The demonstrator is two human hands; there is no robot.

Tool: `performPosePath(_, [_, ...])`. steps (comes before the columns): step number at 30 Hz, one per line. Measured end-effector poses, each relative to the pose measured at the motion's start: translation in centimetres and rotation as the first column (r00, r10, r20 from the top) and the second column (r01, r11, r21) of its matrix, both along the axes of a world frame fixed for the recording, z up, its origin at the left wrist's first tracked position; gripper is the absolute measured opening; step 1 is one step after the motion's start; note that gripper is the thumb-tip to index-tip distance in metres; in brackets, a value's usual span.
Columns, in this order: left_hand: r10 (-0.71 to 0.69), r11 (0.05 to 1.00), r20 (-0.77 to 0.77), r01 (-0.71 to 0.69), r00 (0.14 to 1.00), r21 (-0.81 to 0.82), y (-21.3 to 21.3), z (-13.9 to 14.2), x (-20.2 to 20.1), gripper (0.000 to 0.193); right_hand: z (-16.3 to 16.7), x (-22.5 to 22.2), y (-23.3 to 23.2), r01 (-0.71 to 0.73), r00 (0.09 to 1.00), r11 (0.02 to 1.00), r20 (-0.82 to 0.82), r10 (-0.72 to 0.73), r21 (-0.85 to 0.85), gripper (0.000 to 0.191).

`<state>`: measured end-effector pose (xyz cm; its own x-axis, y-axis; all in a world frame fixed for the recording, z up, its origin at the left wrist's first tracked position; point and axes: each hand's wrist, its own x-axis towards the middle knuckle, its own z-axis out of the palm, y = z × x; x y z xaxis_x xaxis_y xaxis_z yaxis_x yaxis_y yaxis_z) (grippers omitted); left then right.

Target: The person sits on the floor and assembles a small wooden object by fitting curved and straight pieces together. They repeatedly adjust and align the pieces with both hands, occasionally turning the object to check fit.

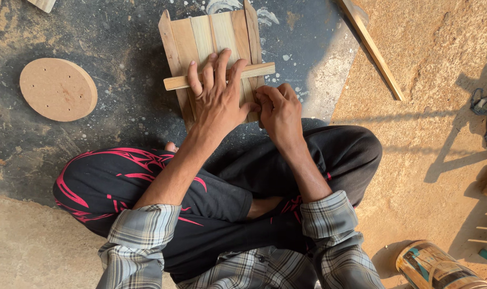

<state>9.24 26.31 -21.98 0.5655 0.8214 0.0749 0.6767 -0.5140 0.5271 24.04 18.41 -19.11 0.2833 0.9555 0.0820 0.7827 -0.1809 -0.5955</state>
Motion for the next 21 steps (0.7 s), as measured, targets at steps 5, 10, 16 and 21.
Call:
performPosePath(5, [0.003,0.999,-0.017,-0.002,1.0,0.044,-0.2,0.0,-0.1,0.101,1.2,-0.5,-1.1,-0.032,0.996,0.999,-0.086,0.033,0.014,0.015])
performPosePath(10, [-0.022,0.999,0.005,0.022,1.0,-0.026,0.1,0.2,-0.4,0.109,1.8,-0.1,-1.4,0.007,0.986,0.994,-0.165,-0.025,-0.108,0.018])
performPosePath(16, [-0.043,0.998,-0.032,0.042,0.999,-0.052,0.2,0.7,-0.3,0.117,0.7,0.1,0.0,0.02,0.989,0.994,-0.146,-0.035,-0.107,0.018])
performPosePath(21, [-0.024,0.994,0.015,0.025,1.0,-0.106,0.4,0.7,-0.2,0.116,0.2,0.0,0.2,0.046,0.992,0.996,-0.111,-0.054,-0.075,0.015])
